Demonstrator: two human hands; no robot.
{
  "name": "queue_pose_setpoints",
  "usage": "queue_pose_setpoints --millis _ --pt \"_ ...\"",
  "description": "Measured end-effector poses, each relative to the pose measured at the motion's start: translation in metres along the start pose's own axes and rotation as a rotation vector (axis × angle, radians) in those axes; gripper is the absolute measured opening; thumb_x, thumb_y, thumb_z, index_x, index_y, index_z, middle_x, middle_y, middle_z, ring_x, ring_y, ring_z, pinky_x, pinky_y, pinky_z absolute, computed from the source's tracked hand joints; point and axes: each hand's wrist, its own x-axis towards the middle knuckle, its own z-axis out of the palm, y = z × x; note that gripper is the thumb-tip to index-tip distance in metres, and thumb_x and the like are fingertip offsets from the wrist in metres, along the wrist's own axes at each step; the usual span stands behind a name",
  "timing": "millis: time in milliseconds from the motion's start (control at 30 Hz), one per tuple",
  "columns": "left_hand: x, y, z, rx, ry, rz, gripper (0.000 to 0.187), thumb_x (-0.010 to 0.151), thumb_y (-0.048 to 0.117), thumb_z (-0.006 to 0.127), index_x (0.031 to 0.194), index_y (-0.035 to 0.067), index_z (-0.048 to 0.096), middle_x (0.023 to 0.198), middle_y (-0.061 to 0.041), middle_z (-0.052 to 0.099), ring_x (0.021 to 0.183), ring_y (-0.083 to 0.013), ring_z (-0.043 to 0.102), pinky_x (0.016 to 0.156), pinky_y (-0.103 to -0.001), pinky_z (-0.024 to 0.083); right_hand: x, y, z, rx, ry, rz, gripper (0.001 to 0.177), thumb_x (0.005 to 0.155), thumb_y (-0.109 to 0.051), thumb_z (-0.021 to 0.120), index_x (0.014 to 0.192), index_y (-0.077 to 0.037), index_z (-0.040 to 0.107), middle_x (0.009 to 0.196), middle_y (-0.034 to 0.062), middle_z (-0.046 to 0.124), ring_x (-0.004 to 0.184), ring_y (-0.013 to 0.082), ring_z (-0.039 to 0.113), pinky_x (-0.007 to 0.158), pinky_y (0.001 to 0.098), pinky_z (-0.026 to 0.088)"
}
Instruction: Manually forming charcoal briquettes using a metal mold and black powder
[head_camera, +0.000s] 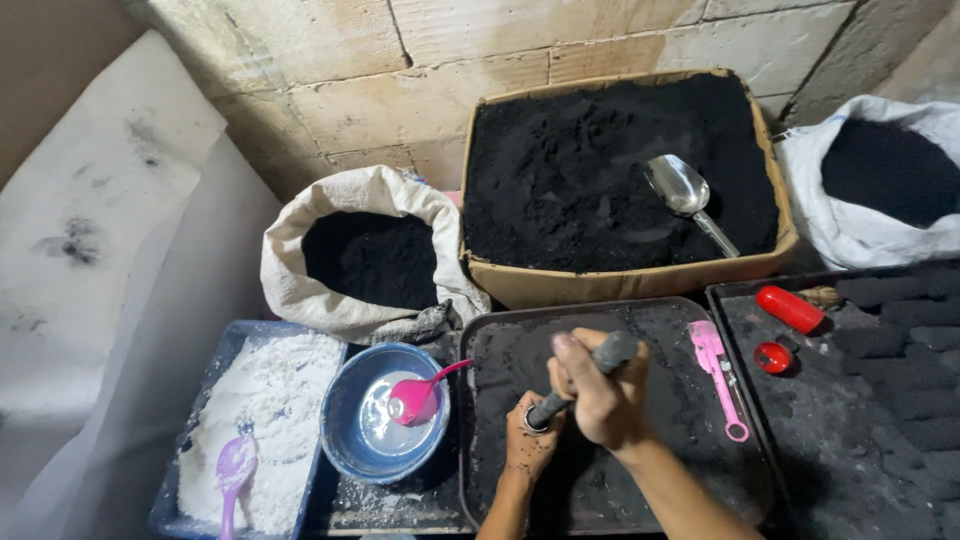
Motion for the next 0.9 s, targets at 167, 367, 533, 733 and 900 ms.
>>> queue_pose_setpoints --millis 167,367,533,733,900 --pt "-0.002 0.017 -0.003 0.063 0.004 -0.127 0.031 0.073 0.031 0.067 0.063 0.014 0.043 0.055 0.003 0.046 0.054 -0.0087 0.039 0.049 -0.028 0.033 0.001 0.011 -0.001 -0.045 -0.018 0.115 0.041 0.080 -0.013 0.049 0.044 -0.008 0.030 0.038 0.0019 0.029 0.033 0.0111 0.030 0.034 0.0271 0.024" --pt "-0.001 0.027 -0.005 0.015 -0.045 -0.137 0.029 0.060 0.030 0.066 0.080 0.011 0.056 0.063 -0.001 0.054 0.063 -0.0081 0.040 0.051 -0.030 0.039 -0.011 0.044 -0.002 -0.153 -0.180 -0.089 0.040 0.081 -0.019 0.048 0.044 -0.012 0.036 0.036 -0.0004 0.037 0.028 0.0103 0.029 0.026 0.0244 0.022" --pt "0.036 0.198 0.011 1.189 0.909 -0.002 0.018 0.070 0.008 0.048 0.055 0.015 0.040 0.060 -0.001 0.045 0.063 -0.0072 0.050 0.052 -0.017 0.044 -0.012 0.052 0.017 -0.064 -0.299 -0.202 0.039 0.080 -0.007 0.049 0.047 -0.013 0.028 0.042 -0.0031 0.029 0.034 0.0091 0.024 0.032 0.0258 0.018" --pt "0.044 0.213 0.019 1.688 1.377 0.011 0.029 0.070 0.003 0.042 0.049 0.019 0.031 0.070 0.001 0.047 0.060 -0.0034 0.054 0.048 -0.014 0.045 -0.018 0.041 0.026 -0.151 -0.306 -0.166 0.041 0.082 -0.010 0.050 0.049 -0.012 0.025 0.044 -0.0031 0.023 0.036 0.0096 0.021 0.036 0.0278 0.016" --pt "0.046 0.209 0.026 1.687 1.354 -0.042 0.031 0.070 0.003 0.044 0.051 0.022 0.029 0.075 0.002 0.050 0.050 -0.0022 0.049 0.046 -0.017 0.042 -0.014 0.037 0.024 -0.234 -0.329 -0.145 0.044 0.084 -0.012 0.051 0.051 -0.012 0.021 0.046 -0.0030 0.018 0.038 0.0101 0.018 0.040 0.0295 0.014"
